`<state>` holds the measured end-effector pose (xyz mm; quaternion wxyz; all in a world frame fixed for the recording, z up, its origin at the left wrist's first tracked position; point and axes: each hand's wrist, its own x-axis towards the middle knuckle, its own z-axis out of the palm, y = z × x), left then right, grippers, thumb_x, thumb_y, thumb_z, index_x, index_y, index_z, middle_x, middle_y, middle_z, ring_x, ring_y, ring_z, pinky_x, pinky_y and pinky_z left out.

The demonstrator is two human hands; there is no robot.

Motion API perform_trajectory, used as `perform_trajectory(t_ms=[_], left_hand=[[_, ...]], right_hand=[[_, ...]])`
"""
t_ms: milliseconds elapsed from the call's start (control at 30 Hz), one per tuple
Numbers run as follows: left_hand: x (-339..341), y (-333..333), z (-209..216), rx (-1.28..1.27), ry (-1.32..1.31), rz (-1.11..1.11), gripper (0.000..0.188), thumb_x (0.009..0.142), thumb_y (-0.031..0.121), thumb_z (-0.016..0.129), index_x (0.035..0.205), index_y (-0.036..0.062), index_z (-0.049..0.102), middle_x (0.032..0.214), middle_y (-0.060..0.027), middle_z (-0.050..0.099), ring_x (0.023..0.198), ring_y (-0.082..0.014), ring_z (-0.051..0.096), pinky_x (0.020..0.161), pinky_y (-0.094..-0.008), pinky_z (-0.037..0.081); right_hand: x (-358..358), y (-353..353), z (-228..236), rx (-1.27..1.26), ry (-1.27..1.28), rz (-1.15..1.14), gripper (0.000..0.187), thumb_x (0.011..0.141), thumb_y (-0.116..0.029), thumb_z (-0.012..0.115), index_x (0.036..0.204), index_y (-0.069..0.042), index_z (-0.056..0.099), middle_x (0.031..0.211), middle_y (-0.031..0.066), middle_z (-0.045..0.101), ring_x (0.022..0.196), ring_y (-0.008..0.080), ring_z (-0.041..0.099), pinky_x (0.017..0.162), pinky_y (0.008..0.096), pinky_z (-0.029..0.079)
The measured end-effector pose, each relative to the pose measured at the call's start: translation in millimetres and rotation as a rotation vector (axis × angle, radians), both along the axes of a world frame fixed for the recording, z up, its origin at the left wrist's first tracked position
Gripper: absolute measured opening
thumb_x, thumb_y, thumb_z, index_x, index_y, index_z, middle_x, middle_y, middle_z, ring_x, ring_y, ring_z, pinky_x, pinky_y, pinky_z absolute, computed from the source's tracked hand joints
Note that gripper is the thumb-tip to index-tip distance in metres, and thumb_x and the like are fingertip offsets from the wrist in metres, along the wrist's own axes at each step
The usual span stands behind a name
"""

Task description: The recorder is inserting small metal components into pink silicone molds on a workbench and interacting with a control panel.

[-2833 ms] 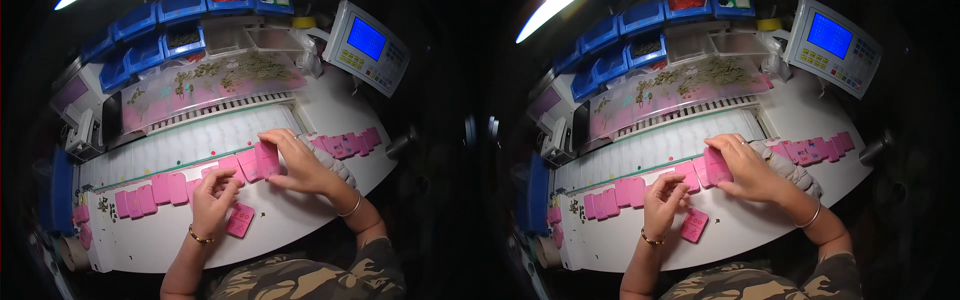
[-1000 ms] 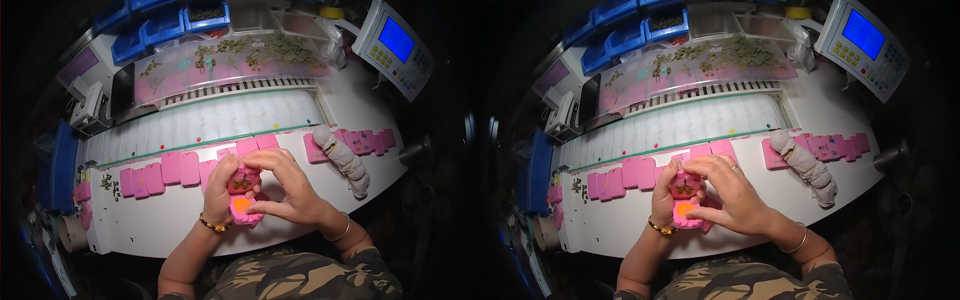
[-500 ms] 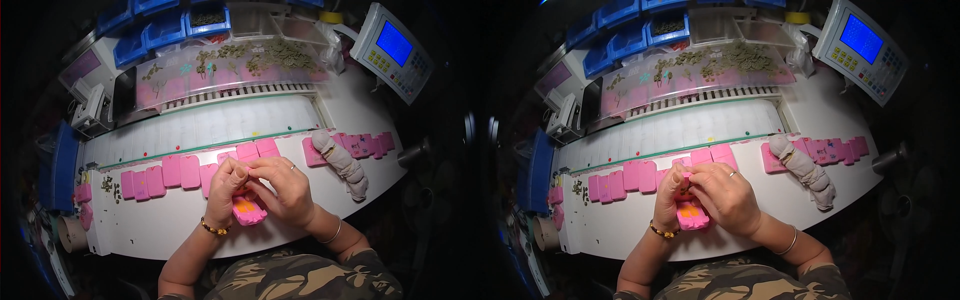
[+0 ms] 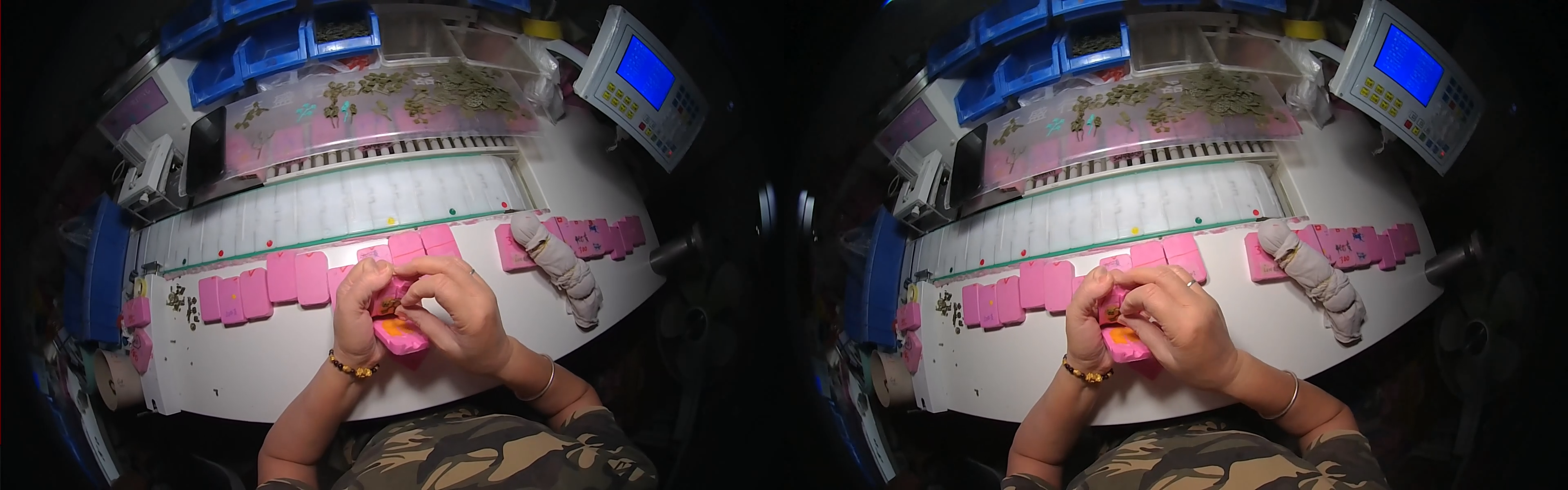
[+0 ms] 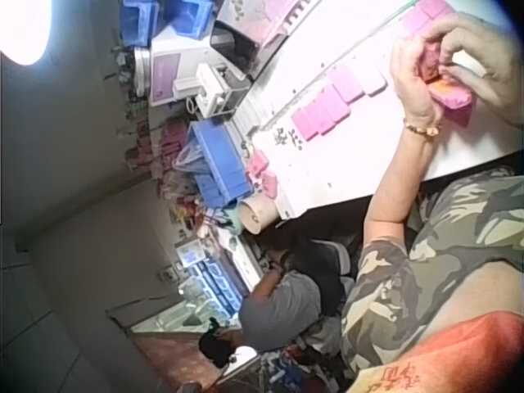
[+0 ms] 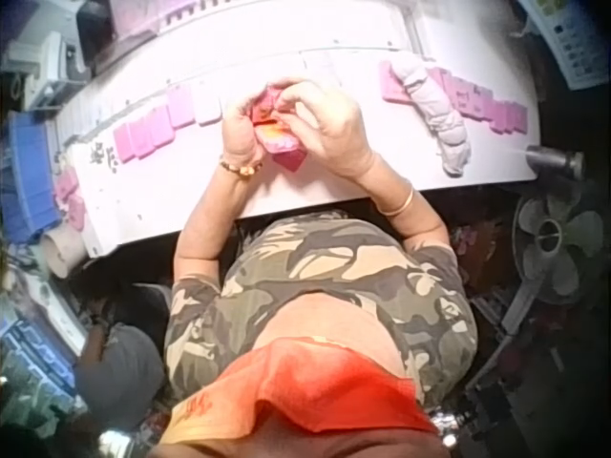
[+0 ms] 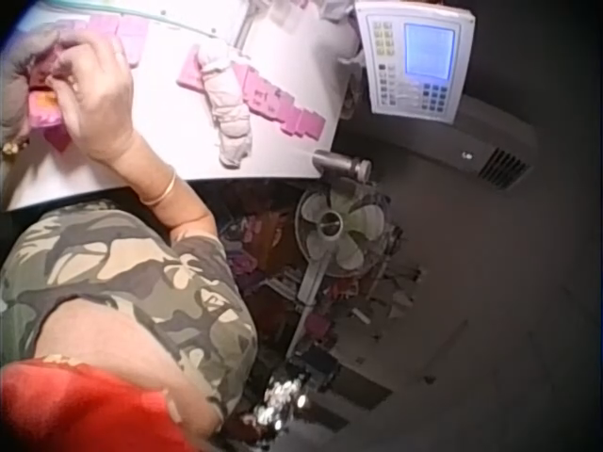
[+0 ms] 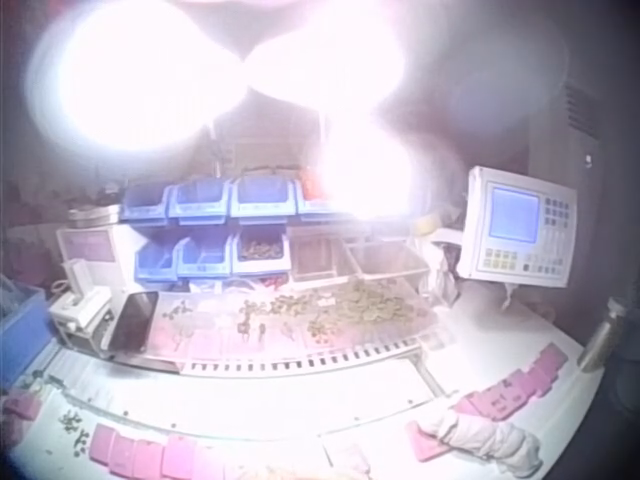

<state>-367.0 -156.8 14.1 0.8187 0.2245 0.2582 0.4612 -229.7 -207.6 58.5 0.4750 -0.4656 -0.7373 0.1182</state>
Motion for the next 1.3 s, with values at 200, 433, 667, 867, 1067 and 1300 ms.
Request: perform_trajectory(t_ms=[200,433,667,867,1067,1300], left_hand=[[-5,4,2,-0.011,-0.062,-0.042,0.014,0.093,0.017,0.051,0.082,0.0098,0.047,0.076,-0.0013,0.051,0.064,-0.0103,0.053,0.06,-0.0264,0.047],[5,2,3,-0.068,-0.063,0.077,0.014,0.097,0.021,0.045,0.087,0.0106,0.046,0.077,-0.0038,0.054,0.06,-0.0125,0.052,0.055,-0.0276,0.047],[2,1,2,0.009,-0.085,0.012,0.017,0.098,0.021,0.04,0.088,0.0082,0.046,0.077,-0.0054,0.053,0.059,-0.0144,0.052,0.055,-0.0274,0.046],[-1,1,-5,0.112,-0.011,-0.006,0.026,0.098,0.021,0.036,0.085,0.0042,0.052,0.075,-0.0067,0.054,0.057,-0.0145,0.052,0.054,-0.0265,0.045],[-1,1,-6,0.115,0.0,-0.053,0.028,0.098,0.021,0.036,0.084,0.0034,0.053,0.073,-0.0066,0.054,0.057,-0.0142,0.052,0.055,-0.0261,0.045],[1,1,-4,0.093,-0.016,-0.052,0.029,0.098,0.02,0.034,0.084,0.0024,0.053,0.074,-0.0077,0.055,0.057,-0.0146,0.052,0.056,-0.0264,0.045]], right_hand=[[1,-4,-2,-0.194,0.183,-0.102,0.028,0.075,-0.002,0.071,0.101,-0.001,0.06,0.106,0.0137,0.061,0.089,0.0271,0.062,0.071,0.0337,0.052],[0,-4,-6,-0.162,0.065,-0.126,0.025,0.077,-0.002,0.07,0.1,-0.002,0.06,0.099,0.0131,0.06,0.086,0.0295,0.062,0.072,0.0355,0.052],[1,1,-8,-0.034,-0.142,-0.134,0.023,0.076,-0.004,0.069,0.099,-0.003,0.062,0.097,0.0114,0.06,0.081,0.0286,0.061,0.068,0.0363,0.051],[3,-3,-11,0.079,-0.326,-0.158,0.026,0.074,-0.005,0.073,0.098,-0.002,0.064,0.09,0.01,0.061,0.076,0.0266,0.062,0.065,0.0337,0.051],[8,-6,-17,0.163,-0.393,-0.131,0.03,0.072,-0.007,0.068,0.102,0.0,0.063,0.093,0.0097,0.06,0.076,0.0232,0.061,0.06,0.031,0.051],[10,-3,-20,0.129,-0.286,-0.107,0.028,0.075,-0.005,0.069,0.101,-0.001,0.062,0.092,0.0104,0.061,0.075,0.025,0.062,0.062,0.0324,0.052]])
